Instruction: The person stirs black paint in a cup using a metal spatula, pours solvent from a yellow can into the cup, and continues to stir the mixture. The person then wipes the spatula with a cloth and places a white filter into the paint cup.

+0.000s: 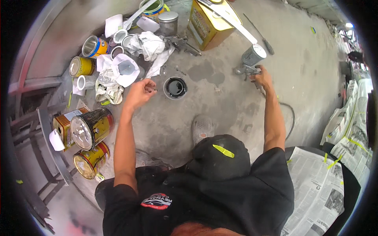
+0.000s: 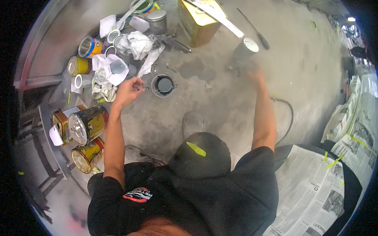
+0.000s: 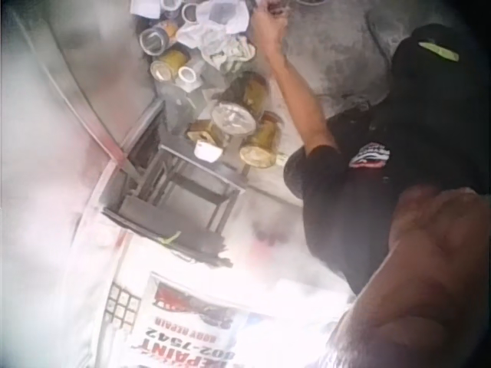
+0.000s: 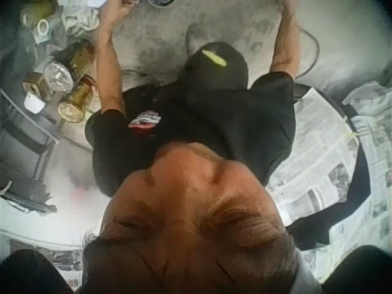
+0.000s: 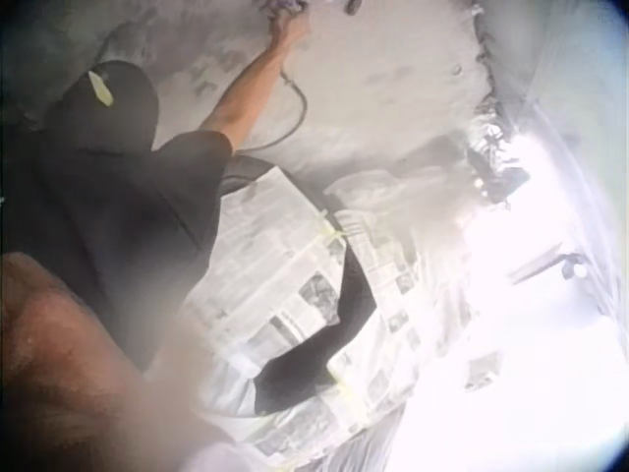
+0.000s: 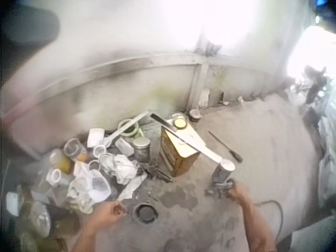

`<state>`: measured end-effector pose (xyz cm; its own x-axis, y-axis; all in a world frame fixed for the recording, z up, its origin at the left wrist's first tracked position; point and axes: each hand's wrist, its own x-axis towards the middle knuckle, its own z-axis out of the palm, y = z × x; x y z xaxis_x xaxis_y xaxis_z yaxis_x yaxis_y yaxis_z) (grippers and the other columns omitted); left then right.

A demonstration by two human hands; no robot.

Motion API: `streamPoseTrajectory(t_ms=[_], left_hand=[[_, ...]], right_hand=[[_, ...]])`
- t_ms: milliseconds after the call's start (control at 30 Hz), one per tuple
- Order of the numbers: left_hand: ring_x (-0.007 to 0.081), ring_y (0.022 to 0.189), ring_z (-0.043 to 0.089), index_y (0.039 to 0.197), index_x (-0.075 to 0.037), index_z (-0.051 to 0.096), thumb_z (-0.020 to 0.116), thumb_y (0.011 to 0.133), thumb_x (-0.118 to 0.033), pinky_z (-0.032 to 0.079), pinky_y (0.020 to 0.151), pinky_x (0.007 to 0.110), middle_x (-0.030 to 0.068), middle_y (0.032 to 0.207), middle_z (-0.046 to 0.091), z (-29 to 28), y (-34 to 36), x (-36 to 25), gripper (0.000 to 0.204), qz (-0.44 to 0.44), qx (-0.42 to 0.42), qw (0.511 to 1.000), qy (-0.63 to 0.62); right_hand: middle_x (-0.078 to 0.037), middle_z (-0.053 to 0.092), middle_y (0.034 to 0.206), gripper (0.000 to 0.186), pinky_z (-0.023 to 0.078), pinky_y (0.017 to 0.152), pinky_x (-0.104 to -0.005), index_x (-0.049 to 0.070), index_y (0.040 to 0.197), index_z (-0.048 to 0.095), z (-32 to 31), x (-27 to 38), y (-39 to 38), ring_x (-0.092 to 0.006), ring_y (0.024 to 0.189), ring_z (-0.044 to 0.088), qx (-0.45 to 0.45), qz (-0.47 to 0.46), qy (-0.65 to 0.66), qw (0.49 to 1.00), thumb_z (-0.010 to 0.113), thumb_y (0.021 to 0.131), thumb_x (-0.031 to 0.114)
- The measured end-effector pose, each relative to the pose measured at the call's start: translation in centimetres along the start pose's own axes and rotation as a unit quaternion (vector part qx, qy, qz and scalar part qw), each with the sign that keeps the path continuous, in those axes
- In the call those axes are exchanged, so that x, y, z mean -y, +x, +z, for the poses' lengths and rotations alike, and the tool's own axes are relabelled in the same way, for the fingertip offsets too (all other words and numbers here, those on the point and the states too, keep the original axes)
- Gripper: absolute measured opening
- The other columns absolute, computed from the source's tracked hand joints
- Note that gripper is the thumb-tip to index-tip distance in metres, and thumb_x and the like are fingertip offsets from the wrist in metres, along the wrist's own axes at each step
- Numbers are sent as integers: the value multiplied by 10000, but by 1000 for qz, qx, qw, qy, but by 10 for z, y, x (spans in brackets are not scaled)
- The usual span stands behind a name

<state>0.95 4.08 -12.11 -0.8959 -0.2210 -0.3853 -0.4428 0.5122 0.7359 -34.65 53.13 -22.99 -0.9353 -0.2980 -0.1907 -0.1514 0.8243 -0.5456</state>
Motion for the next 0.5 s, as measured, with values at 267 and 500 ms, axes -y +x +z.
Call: streamPoseTrajectory(t_ms=[267,500], left_hand=[[351,1152,632,1348,-13,521,927,641,-235,482,1011,410,188,1236,654,118,14,-4,845,102,-234,966,-30],[209,1099,650,1308,-2,543,907,702,-179,505,960,346,123,1203,680,136,37,-13,729,67,-294,935,-189]], right_hand=[[-192,724,932,414,540,771,-415,-9,1032,728,-12,111,-107,-331,821,707,187,-139,-121,965,856,709,214],[-184,700,1040,378,538,804,-452,14,1074,717,23,173,-199,-383,948,676,289,-239,25,927,810,746,178]])
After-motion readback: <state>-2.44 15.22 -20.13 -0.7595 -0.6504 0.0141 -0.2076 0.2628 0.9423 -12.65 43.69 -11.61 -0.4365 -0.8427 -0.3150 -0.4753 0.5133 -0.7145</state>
